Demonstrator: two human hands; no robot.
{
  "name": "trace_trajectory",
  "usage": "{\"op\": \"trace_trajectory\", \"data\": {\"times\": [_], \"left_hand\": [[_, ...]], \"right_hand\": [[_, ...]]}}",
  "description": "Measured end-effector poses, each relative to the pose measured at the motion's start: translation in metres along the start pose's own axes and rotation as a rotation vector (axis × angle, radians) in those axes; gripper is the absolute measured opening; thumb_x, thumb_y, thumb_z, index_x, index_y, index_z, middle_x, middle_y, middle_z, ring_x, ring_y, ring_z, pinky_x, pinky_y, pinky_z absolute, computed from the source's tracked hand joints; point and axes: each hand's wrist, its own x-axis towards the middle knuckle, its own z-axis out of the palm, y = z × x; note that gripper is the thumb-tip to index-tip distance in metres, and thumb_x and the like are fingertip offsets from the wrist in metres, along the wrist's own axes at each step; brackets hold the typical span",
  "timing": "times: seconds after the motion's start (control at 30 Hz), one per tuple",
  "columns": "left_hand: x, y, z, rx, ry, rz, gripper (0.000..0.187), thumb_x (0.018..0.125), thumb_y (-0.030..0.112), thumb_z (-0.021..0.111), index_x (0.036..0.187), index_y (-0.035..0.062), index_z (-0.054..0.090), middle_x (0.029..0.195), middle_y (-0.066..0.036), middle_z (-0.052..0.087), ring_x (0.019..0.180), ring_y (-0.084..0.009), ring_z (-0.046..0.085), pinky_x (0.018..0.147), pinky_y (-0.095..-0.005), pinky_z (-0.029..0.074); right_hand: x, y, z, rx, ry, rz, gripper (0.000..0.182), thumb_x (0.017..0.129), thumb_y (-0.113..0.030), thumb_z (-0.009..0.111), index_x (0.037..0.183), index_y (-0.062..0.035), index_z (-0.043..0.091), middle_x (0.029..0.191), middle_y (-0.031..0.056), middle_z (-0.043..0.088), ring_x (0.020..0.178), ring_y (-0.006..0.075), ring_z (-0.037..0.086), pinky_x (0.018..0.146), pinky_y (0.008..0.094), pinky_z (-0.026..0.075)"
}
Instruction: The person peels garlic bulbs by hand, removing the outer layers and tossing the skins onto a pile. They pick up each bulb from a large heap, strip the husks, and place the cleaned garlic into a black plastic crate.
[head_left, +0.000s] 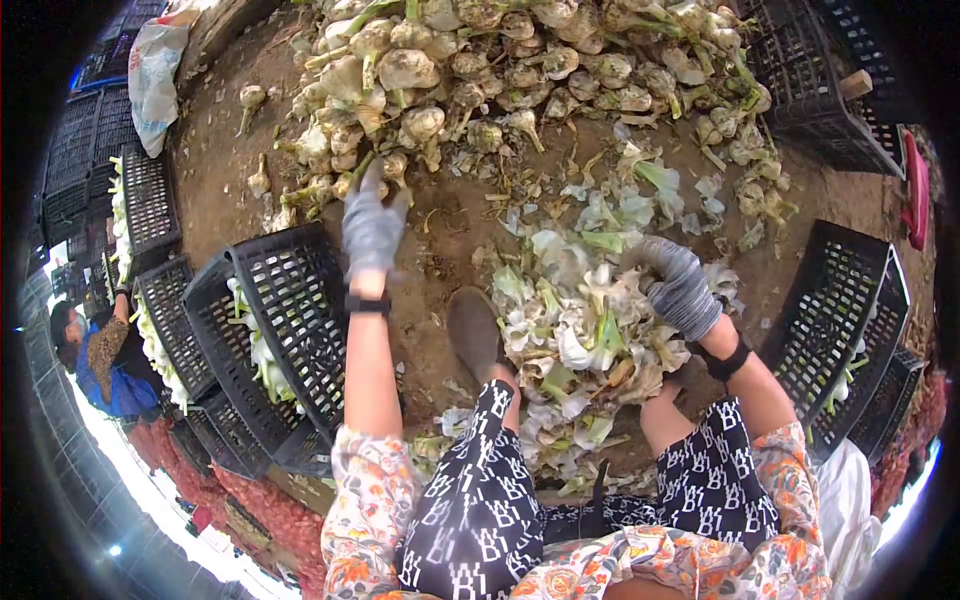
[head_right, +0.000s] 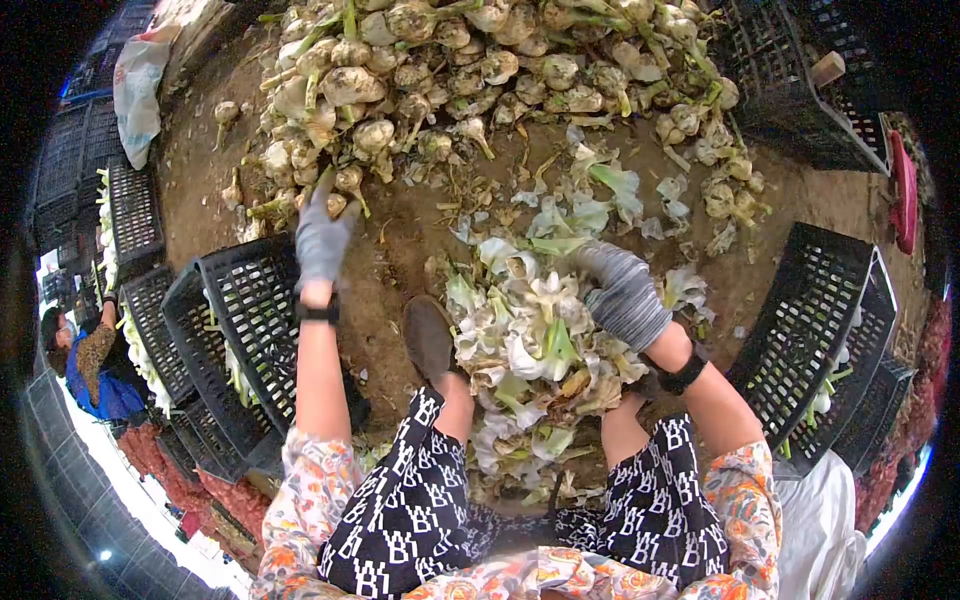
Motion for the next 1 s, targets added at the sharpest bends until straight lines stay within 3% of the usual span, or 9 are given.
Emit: {"op": "trace_trajectory", "data": {"times": [0.13,0.23,0.3,0.37,0.43,0.5,0.63,0.77,1.0], "left_hand": [[0.039,-0.002,0.042,0.403,-0.012,-0.008,0.055,0.074,0.032,0.067,0.12,0.0091,0.05,0.117,-0.02,0.052,0.102,-0.0331,0.054,0.087,-0.0407,0.044],[0.048,-0.021,0.057,0.015,0.035,0.058,0.059,0.073,0.036,0.068,0.12,0.0065,0.048,0.106,-0.022,0.057,0.095,-0.0321,0.058,0.083,-0.039,0.046],[0.022,0.019,0.046,-0.207,0.293,-0.108,0.052,0.079,0.044,0.061,0.102,-0.0024,0.054,0.092,-0.017,0.062,0.076,-0.0251,0.061,0.068,-0.0317,0.05],[-0.006,0.07,0.024,-1.137,-0.325,-0.49,0.043,0.08,0.044,0.061,0.097,0.0051,0.052,0.085,-0.007,0.061,0.06,-0.0116,0.058,0.049,-0.0233,0.047],[-0.038,0.133,0.02,-1.471,-0.327,-0.615,0.041,0.08,0.043,0.061,0.104,0.0118,0.051,0.078,-0.001,0.057,0.054,-0.009,0.052,0.039,-0.0211,0.04],[-0.067,0.168,0.021,-1.471,-0.451,-0.491,0.046,0.084,0.044,0.055,0.115,0.0108,0.047,0.083,-0.003,0.058,0.06,-0.0086,0.053,0.042,-0.0199,0.041],[-0.098,0.199,0.016,-1.686,-0.667,-0.341,0.057,0.088,0.037,0.054,0.132,0.0084,0.033,0.114,-0.008,0.053,0.1,-0.016,0.054,0.085,-0.029,0.046],[-0.105,0.204,0.018,-1.488,-0.477,0.128,0.072,0.077,0.017,0.07,0.135,0.0052,0.029,0.13,-0.009,0.041,0.119,-0.0179,0.04,0.1,-0.0324,0.034],[-0.1,0.194,0.021,-1.517,-0.61,0.034,0.069,0.076,0.014,0.07,0.133,0.0029,0.033,0.123,-0.009,0.046,0.108,-0.0162,0.049,0.09,-0.0304,0.043]], "right_hand": [[0.02,-0.036,-0.012,-0.258,-0.255,-0.137,0.036,0.074,-0.024,0.062,0.102,-0.0015,0.059,0.112,0.0222,0.052,0.092,0.0341,0.056,0.08,0.0403,0.045],[0.021,-0.044,-0.008,-0.302,-0.115,-0.059,0.042,0.077,-0.031,0.06,0.108,-0.0034,0.055,0.116,0.0215,0.049,0.093,0.0346,0.055,0.081,0.0412,0.045],[0.028,-0.042,-0.005,-0.215,0.018,-0.026,0.045,0.078,-0.029,0.061,0.113,-0.0036,0.052,0.115,0.0204,0.05,0.089,0.0348,0.057,0.08,0.0405,0.046],[0.033,-0.037,-0.001,0.034,0.067,0.004,0.046,0.078,-0.027,0.062,0.116,-0.0044,0.05,0.11,0.0183,0.053,0.087,0.0318,0.058,0.079,0.0392,0.046],[0.036,-0.048,0.011,0.379,0.226,0.054,0.045,0.077,-0.023,0.063,0.116,-0.0037,0.049,0.097,0.0134,0.058,0.083,0.0233,0.058,0.075,0.034,0.047],[0.04,-0.067,0.004,0.24,0.237,0.084,0.043,0.077,-0.022,0.065,0.113,-0.002,0.051,0.094,0.0121,0.058,0.082,0.0194,0.057,0.074,0.0316,0.047],[0.038,-0.054,0.003,0.497,0.338,0.171,0.042,0.079,-0.024,0.066,0.11,0.0004,0.052,0.094,0.0106,0.059,0.084,0.0123,0.054,0.073,0.0265,0.046],[0.033,-0.051,-0.011,0.605,0.333,0.203,0.037,0.083,-0.023,0.063,0.108,0.0012,0.052,0.091,0.0059,0.06,0.083,0.0097,0.053,0.074,0.0249,0.046],[0.029,-0.051,-0.033,0.68,0.091,0.332,0.03,0.085,-0.02,0.061,0.106,0.0018,0.055,0.089,0.0037,0.061,0.077,0.0068,0.055,0.069,0.0223,0.048]]}}
